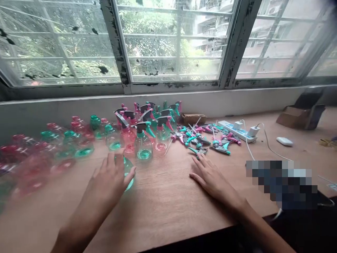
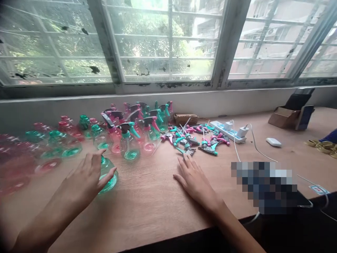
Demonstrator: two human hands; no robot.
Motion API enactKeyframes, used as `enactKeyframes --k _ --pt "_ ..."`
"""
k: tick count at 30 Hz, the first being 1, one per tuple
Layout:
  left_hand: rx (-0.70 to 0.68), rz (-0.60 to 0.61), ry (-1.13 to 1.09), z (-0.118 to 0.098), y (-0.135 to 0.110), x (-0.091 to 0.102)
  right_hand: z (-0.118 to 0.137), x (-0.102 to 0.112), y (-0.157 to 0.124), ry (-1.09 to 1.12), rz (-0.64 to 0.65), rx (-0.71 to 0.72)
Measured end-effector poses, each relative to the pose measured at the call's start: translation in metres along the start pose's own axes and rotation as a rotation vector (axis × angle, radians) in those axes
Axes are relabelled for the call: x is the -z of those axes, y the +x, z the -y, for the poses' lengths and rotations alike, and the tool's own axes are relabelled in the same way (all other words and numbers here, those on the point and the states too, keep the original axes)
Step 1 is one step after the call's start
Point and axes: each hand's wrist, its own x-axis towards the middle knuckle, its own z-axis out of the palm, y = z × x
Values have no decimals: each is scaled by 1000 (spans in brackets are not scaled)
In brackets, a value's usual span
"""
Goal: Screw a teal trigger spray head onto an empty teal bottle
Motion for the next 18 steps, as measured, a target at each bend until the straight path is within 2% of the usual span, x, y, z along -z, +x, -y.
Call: enactKeyframes --k 5,9,11,15,17,18 --pt "-158 -75 -24 -4 6 -11 6 -4 -6 -20 -71 -21" --pt "-268 -154 -339 -5 5 -21 1 -2 -8 -51 -165 -100" --pt "-200 -130 -488 -7 0 -19 -2 -3 -8 -61 -187 -128" --pt "188 108 -835 -17 -12 -12 -4 -3 -8 39 -132 -166" --pt "245 101 -908 -26 -18 -16 -2 -1 -7 96 -97 -147" --pt "200 64 -930 -30 -21 -21 0 0 -6 113 -82 -128"
